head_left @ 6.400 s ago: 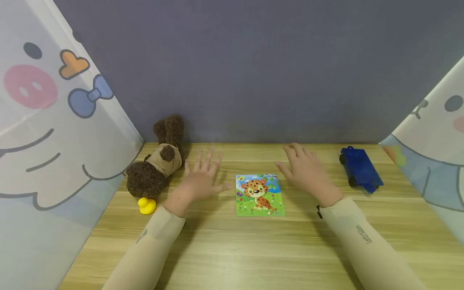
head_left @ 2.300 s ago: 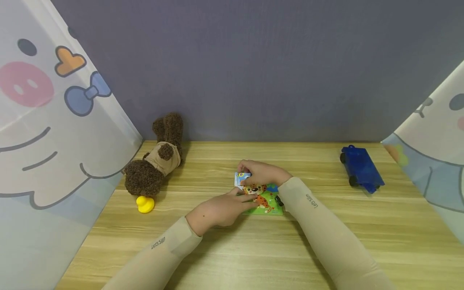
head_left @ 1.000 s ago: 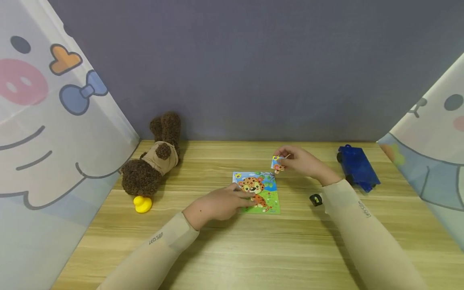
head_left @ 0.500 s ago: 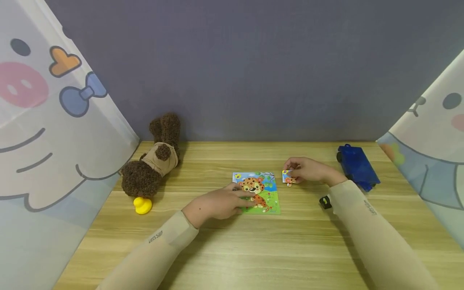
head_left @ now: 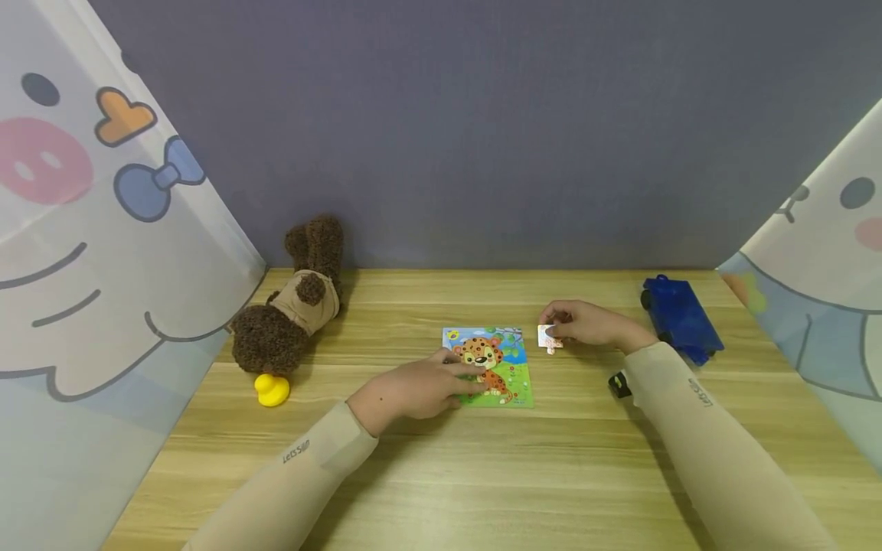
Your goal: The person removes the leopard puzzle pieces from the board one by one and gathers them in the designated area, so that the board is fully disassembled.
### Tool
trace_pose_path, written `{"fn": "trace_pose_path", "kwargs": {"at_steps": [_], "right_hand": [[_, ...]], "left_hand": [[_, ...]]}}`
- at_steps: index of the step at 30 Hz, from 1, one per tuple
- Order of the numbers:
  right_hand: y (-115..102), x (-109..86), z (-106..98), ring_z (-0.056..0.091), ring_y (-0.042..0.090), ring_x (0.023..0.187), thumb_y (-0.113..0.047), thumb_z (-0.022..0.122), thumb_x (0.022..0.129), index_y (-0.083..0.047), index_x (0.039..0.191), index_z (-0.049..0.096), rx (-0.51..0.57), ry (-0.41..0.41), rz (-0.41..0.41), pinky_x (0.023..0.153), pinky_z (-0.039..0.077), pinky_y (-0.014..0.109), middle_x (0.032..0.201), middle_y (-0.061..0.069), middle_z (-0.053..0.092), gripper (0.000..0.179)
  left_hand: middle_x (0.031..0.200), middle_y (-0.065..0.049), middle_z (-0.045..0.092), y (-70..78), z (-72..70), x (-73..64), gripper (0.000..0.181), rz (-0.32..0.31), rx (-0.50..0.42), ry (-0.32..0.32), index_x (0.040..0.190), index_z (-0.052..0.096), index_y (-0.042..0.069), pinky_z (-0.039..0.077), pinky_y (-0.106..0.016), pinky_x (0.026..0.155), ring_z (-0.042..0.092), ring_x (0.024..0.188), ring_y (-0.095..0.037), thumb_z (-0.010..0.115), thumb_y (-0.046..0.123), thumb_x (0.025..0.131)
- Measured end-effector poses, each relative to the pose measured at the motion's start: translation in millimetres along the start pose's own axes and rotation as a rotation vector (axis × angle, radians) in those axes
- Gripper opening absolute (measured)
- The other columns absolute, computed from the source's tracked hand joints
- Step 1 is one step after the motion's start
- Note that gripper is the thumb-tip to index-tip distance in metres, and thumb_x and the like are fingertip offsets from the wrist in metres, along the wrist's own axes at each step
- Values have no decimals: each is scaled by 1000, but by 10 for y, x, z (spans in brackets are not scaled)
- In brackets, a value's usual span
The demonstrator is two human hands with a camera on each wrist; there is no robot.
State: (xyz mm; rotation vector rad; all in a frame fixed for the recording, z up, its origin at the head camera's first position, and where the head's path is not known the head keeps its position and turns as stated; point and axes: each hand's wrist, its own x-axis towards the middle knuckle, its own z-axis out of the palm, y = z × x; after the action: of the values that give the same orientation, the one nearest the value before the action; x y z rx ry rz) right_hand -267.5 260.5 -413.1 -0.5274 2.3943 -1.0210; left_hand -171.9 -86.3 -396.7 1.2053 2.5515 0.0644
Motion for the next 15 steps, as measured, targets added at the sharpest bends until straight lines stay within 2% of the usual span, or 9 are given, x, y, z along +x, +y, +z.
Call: {"fn": "trace_pose_path", "kwargs": {"at_steps": [7,11,15], "right_hand": [[6,26,8,51,17,81,-12,59,108,-3,130,65,-83,10,0,71,44,30,97,8,62,24],[-8,39,-2,51,17,84,-9,58,108,-2,127,67,-143,17,-27,75,43,32,97,8,63,23],[-23,49,-10,50,17,80,-5,59,105,2,125,68,-166,24,-64,72,43,30,91,9,63,23]], "left_hand": [[173,11,40,-3,13,3,53,-2,-6,-3,159,52,38,59,-37,108,39,158,-30,63,24,109],[174,11,40,-7,14,9,52,2,-7,-1,159,52,37,57,-36,110,39,158,-29,62,23,110],[174,11,40,-10,12,9,52,1,-9,0,158,53,37,58,-36,108,38,158,-30,62,23,110]]}}
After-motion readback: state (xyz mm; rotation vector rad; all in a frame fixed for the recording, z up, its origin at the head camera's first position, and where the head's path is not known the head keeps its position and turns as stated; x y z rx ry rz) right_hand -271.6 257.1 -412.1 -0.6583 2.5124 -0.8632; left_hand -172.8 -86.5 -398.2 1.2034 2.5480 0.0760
